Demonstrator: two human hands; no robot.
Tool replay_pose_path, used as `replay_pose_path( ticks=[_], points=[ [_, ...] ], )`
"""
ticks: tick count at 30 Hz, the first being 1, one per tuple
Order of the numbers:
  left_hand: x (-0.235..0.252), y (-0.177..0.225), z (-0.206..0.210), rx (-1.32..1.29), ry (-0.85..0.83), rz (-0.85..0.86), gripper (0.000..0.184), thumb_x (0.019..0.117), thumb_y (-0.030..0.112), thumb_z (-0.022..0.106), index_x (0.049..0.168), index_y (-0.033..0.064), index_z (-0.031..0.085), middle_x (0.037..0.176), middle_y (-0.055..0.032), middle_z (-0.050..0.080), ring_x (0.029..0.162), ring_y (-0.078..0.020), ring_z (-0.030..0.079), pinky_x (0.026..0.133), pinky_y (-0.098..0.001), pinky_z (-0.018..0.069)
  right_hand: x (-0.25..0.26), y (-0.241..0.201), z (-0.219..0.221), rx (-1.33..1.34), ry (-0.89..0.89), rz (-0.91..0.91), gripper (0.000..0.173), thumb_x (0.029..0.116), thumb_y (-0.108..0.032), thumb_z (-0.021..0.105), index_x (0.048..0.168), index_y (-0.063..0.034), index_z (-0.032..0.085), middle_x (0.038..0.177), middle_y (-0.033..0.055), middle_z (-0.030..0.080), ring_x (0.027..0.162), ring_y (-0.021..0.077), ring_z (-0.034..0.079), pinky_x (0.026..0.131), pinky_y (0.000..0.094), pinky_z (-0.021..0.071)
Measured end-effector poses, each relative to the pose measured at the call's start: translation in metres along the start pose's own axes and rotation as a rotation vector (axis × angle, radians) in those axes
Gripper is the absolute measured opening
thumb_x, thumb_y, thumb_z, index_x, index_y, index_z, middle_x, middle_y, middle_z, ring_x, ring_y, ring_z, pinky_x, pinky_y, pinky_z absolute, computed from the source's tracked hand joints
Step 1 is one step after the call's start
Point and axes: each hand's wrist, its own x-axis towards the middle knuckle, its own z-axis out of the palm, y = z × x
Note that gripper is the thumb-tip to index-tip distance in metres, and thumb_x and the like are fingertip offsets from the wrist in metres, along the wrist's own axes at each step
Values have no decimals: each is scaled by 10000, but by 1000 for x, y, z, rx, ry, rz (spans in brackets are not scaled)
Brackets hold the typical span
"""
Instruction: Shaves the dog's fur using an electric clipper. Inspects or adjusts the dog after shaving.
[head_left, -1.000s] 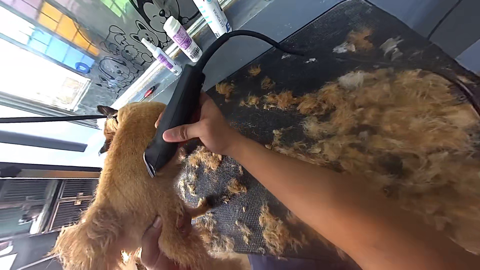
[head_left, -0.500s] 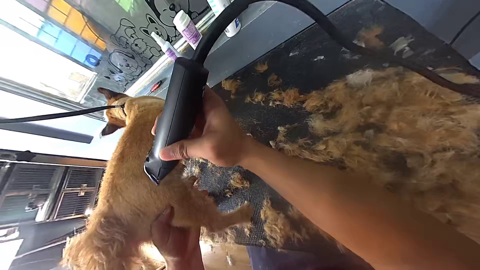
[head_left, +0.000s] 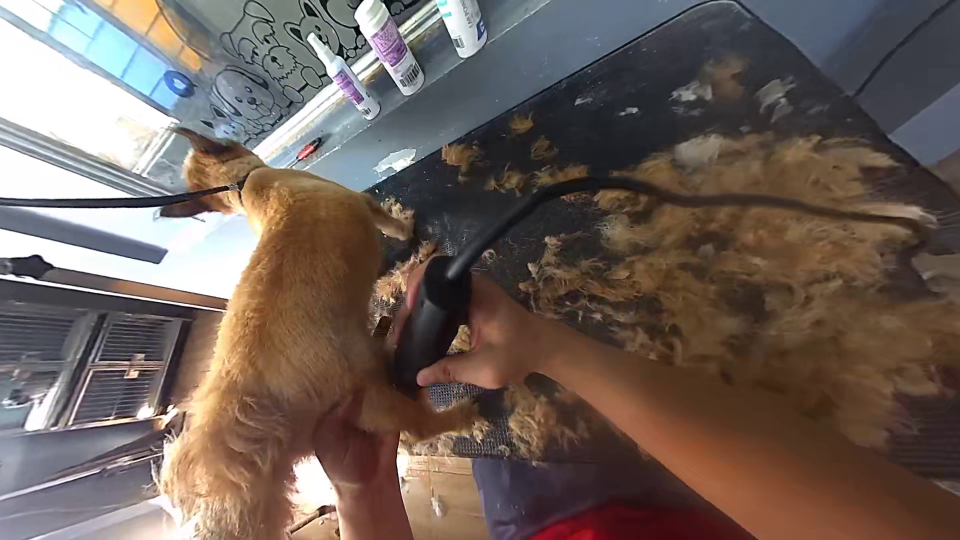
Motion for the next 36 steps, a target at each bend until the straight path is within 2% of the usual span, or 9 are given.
replay_pose_path(
  ticks=[3, 6, 9, 16, 21, 23, 27, 30, 36],
  points=[
    [-4, 2, 1, 6, -3, -11, 213, 894, 172, 697, 1085, 84, 728, 1060, -119, 747, 994, -214, 730, 868, -431, 612, 8, -14, -11, -52, 28, 105, 700, 697, -4, 863, 1311, 14, 526, 1068, 59, 728, 982, 127, 720, 877, 324, 629],
    [-7, 2, 7, 38, -19, -13, 190, 908, 181, 678, 1071, 111, 744, 1019, -79, 758, 952, -164, 736, 831, -387, 622, 30, -24, -3, 110, 196, -111, 691, 687, 85, 845, 1259, 52, 460, 1087, 174, 705, 1018, 270, 719, 889, 446, 632],
    [-9, 1, 11, 42, -36, -8, 204, 883, 176, 698, 1071, 111, 744, 1024, -67, 757, 959, -151, 732, 843, -373, 617, 34, -23, 8, 231, 203, -217, 693, 655, 127, 823, 1233, 54, 447, 1056, 208, 679, 985, 309, 711, 839, 452, 634],
    [-10, 0, 8, 124, -108, -2, 268, 902, 190, 667, 1152, 96, 694, 1159, -99, 721, 1124, -209, 681, 977, -434, 564, -32, 2, 28, 123, 242, -143, 624, 696, 48, 822, 1216, 34, 478, 1067, 180, 697, 1006, 288, 713, 877, 465, 627],
    [-11, 2, 5, 90, -210, -47, 341, 936, 184, 626, 1261, 80, 643, 1287, -153, 669, 1256, -318, 618, 1053, -530, 516, -53, -14, 27, -163, 5, 78, 715, 700, -34, 870, 1327, 35, 534, 1089, 65, 713, 1017, 106, 700, 901, 302, 613],
    [-14, 2, 4, 96, -191, -34, 309, 935, 183, 625, 1226, 85, 662, 1251, -136, 688, 1216, -285, 642, 1033, -497, 535, -47, -25, 25, -204, 40, 52, 719, 717, -83, 875, 1334, 46, 530, 1068, 58, 724, 1000, 90, 707, 897, 289, 613],
    [-23, 2, 11, 160, -93, -12, 155, 922, 242, 654, 1017, 166, 750, 999, 1, 744, 959, -98, 701, 863, -326, 590, -25, -35, 41, -82, 319, -231, 651, 713, -7, 863, 1228, 70, 473, 1071, 173, 693, 1008, 259, 716, 866, 438, 641],
    [-26, 1, 19, 203, -37, -17, 194, 949, 238, 564, 948, 182, 750, 940, 7, 749, 906, -86, 709, 805, -306, 600, -32, -39, 57, -151, 368, -207, 632, 709, -29, 839, 1231, 59, 495, 1035, 133, 701, 959, 208, 722, 809, 385, 645],
    [-21, 5, 17, 64, -182, -170, 357, 968, 291, 589, 1242, 72, 658, 1309, -156, 664, 1283, -302, 604, 1093, -495, 489, -83, -21, 72, -281, 284, -231, 447, 764, -92, 816, 1135, 5, 586, 1071, 134, 697, 1006, 222, 685, 867, 389, 607]
  ],
)
